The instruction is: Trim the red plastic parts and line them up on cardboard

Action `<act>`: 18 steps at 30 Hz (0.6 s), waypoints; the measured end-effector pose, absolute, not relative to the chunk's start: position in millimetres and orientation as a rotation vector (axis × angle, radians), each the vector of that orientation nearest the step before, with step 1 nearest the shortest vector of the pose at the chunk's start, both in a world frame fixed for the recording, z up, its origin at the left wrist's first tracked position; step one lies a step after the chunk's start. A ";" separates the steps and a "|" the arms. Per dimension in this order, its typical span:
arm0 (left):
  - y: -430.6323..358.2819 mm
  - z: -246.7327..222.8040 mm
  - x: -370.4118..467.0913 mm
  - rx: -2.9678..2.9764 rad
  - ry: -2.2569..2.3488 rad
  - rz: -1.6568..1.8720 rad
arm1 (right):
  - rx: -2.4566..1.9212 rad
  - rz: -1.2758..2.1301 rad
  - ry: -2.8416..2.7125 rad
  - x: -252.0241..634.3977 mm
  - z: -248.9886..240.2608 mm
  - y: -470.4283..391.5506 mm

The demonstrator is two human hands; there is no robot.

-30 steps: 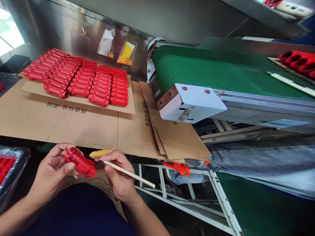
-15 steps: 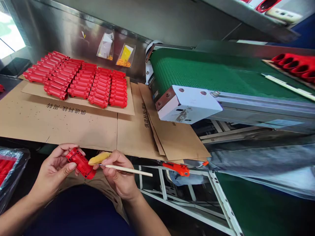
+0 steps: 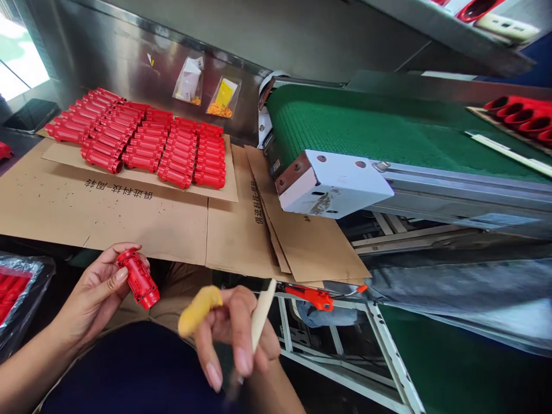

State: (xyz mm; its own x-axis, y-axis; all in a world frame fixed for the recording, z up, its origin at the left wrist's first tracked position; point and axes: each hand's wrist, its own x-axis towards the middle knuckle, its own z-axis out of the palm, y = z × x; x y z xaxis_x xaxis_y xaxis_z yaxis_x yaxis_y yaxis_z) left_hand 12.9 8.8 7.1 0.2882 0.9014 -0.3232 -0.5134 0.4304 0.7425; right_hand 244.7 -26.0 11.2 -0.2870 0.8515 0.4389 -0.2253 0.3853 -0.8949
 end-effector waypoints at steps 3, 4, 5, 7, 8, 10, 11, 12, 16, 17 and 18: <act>7.5 5.9 14.0 0.560 0.820 1.015 | -0.870 0.869 -1.647 250.8 14.7 -31.6; 6.8 5.4 14.6 0.553 0.828 1.009 | -0.884 0.813 -1.678 249.2 15.2 -34.2; 6.1 5.1 15.4 0.550 0.836 1.006 | -0.855 0.770 -1.719 246.2 15.2 -36.8; 5.1 4.9 17.2 0.549 0.847 1.006 | -0.791 0.686 -1.773 238.0 13.6 -40.4; 4.9 5.0 18.0 0.547 0.854 1.007 | -0.765 0.659 -1.777 233.8 12.2 -41.0; 4.8 4.9 18.9 0.551 0.852 1.010 | -0.725 0.608 -1.780 227.3 8.8 -40.1; 4.9 4.6 19.0 0.556 0.851 1.015 | -0.712 0.592 -1.788 225.4 7.1 -38.8; 5.1 4.3 18.8 0.563 0.851 1.024 | -0.708 0.579 -1.799 224.4 5.7 -37.4; 5.6 3.0 17.8 0.588 0.850 1.052 | -0.721 0.547 -1.830 224.6 4.6 -33.2; 5.6 2.7 17.8 0.589 0.853 1.053 | -0.726 0.538 -1.825 224.8 5.4 -33.0; 5.4 2.4 17.9 0.590 0.858 1.054 | -0.733 0.531 -1.826 224.8 6.5 -33.2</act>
State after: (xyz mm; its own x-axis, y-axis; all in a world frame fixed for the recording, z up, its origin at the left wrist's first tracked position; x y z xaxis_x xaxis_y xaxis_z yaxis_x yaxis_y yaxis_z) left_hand 17.9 5.4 2.4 0.2335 0.9185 -0.3191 -0.4983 0.3949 0.7719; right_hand 224.8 -33.2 6.5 -0.2632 0.6999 0.6640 0.2347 0.7140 -0.6596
